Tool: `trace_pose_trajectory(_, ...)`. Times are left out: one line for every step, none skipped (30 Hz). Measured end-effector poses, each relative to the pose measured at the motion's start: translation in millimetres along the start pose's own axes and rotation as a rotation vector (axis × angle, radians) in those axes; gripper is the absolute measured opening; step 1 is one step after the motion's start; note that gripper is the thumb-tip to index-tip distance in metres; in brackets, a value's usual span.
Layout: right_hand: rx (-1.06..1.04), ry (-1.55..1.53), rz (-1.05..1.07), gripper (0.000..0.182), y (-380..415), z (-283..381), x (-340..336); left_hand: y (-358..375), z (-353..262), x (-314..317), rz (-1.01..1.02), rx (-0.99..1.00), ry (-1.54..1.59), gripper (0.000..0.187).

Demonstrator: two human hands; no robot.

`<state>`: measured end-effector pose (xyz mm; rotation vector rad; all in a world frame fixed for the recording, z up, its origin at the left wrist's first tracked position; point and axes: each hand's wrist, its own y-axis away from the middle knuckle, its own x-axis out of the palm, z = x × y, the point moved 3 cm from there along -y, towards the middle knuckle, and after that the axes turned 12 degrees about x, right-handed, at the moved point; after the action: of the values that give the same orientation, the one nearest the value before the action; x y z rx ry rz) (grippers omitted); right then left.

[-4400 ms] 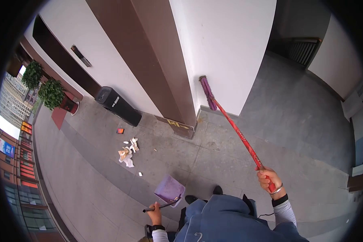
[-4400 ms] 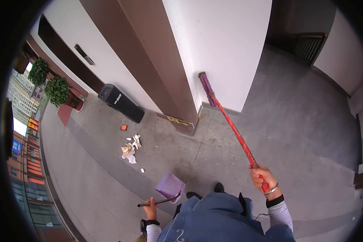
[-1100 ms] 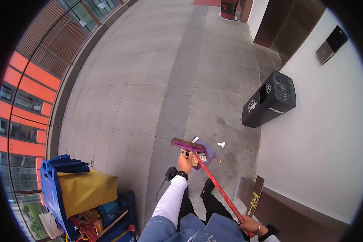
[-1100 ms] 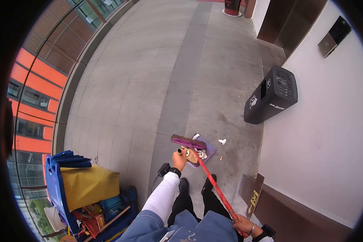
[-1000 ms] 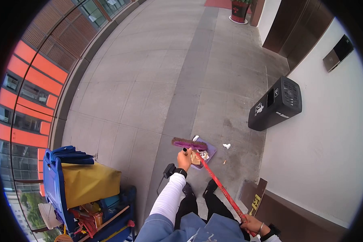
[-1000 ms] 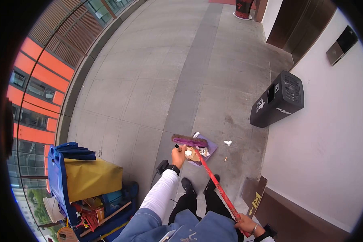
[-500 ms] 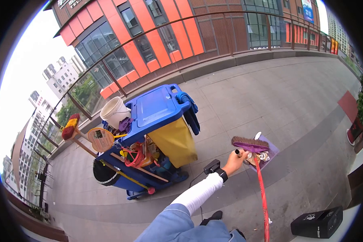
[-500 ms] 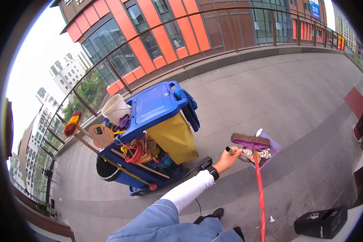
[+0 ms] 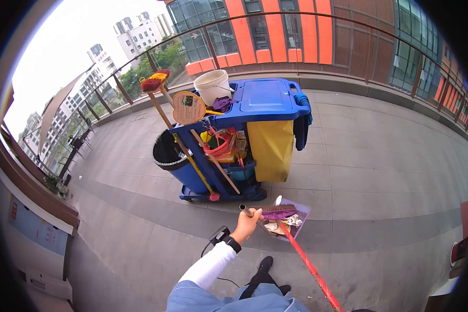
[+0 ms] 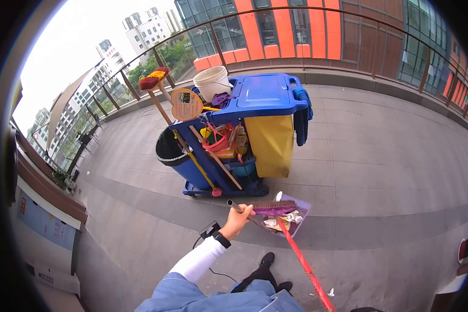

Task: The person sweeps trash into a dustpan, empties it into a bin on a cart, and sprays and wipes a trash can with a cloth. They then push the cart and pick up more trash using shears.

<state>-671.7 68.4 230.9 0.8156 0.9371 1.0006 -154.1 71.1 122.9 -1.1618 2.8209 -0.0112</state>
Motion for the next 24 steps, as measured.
trace_pose_trajectory(0.026, -0.055, 0.144, 0.034, -5.6, 11.4, -3.1, 12.0, -1.4, -31.1, -0.056, -0.014, -0.041, 0.027)
trace_pose_trajectory(0.054, -0.112, 0.288, 0.036, -12.2, 24.5, -4.9, 24.5, -7.8, -59.5, -0.126, -0.017, -0.078, 0.028)
trace_pose_trajectory(0.046, -0.101, 0.301, 0.036, -21.5, 41.0, -8.9, 35.0, -7.3, -94.9, -0.084, -0.097, -0.178, 0.028)
trace_pose_trajectory(-0.039, -0.093, 0.398, 0.033, -32.2, 62.0, -8.9, 45.0, -12.9, -124.1, -0.142, -0.083, -0.214, 0.027)
trace_pose_trajectory(-0.125, -0.088, 0.493, 0.030, -44.4, 84.5, -7.7, 54.6, -20.7, -152.1, -0.216, -0.088, -0.228, 0.027)
trace_pose_trajectory(-0.123, 0.030, 0.536, 0.026, -59.9, 110.5, -4.1, 62.3, -28.6, -180.9, -0.289, -0.082, -0.243, 0.026)
trace_pose_trajectory(-0.122, 0.150, 0.575, 0.024, -79.7, 133.1, 3.9, 67.5, -36.7, -209.6, -0.353, -0.100, -0.286, 0.025)
trace_pose_trajectory(-0.173, 0.181, 0.630, 0.023, -105.7, 149.2, 14.8, 72.0, -47.0, -238.0, -0.397, -0.088, -0.316, 0.024)
trace_pose_trajectory(-0.221, 0.215, 0.685, 0.023, -128.7, 165.3, 25.3, 76.0, -67.0, -258.4, -0.478, -0.062, -0.337, 0.023)
trace_pose_trajectory(-0.281, 0.253, 0.691, 0.022, -139.7, 191.9, 35.9, 78.7, -83.3, -282.7, -0.518, -0.036, -0.402, 0.022)
trace_pose_trajectory(-0.343, 0.292, 0.696, 0.022, -145.6, 225.0, 46.8, 80.2, -99.3, -306.7, -0.558, 0.032, -0.444, 0.023)
trace_pose_trajectory(-0.373, 0.294, 0.722, 0.023, -151.0, 253.4, 57.6, 80.3, -127.5, -319.1, -0.606, 0.070, -0.466, 0.024)
trace_pose_trajectory(-0.407, 0.295, 0.748, 0.026, -154.8, 281.6, 68.8, 77.9, -139.7, -345.1, -0.618, 0.139, -0.508, 0.025)
trace_pose_trajectory(-0.424, 0.309, 0.752, 0.026, -157.6, 309.1, 79.4, 72.5, -154.1, -368.3, -0.641, 0.224, -0.592, 0.026)
trace_pose_trajectory(-0.475, 0.292, 0.764, 0.025, -158.4, 336.3, 89.7, 65.6, -174.7, -379.8, -0.664, 0.306, -0.677, 0.027)
trace_pose_trajectory(-0.522, 0.280, 0.777, 0.025, -157.9, 361.3, 98.7, 57.9, -190.6, -387.8, -0.685, 0.352, -0.742, 0.028)
trace_pose_trajectory(-0.533, 0.302, 0.782, 0.025, -157.0, 383.9, 106.9, 47.3, -213.7, -384.0, -0.708, 0.396, -0.806, 0.030)
trace_pose_trajectory(-0.577, 0.265, 0.785, 0.024, -155.8, 407.0, 113.8, 33.8, -224.8, -385.8, -0.719, 0.484, -0.824, 0.030)
trace_pose_trajectory(-0.619, 0.225, 0.788, 0.024, -156.7, 427.2, 119.2, 16.8, -226.6, -395.4, -0.704, 0.551, -0.914, 0.029)
trace_pose_trajectory(-0.621, 0.184, 0.787, 0.025, -164.1, 443.4, 126.2, 0.1, -228.7, -398.9, -0.702, 0.565, -0.977, 0.028)
trace_pose_trajectory(-0.626, 0.193, 0.789, 0.025, -166.7, 456.8, 130.4, -17.6, -229.7, -398.3, -0.694, 0.579, -1.039, 0.026)
trace_pose_trajectory(-0.638, 0.139, 0.785, 0.025, -167.9, 471.4, 132.1, -36.8, -231.4, -393.8, -0.666, 0.628, -1.056, 0.026)
trace_pose_trajectory(-0.650, 0.083, 0.776, 0.025, -169.4, 485.2, 132.4, -55.5, -231.0, -386.6, -0.636, 0.678, -1.070, 0.025)
trace_pose_trajectory(-0.680, 0.051, 0.758, 0.026, -174.8, 494.1, 134.7, -73.4, -226.7, -377.7, -0.599, 0.714, -1.118, 0.024)
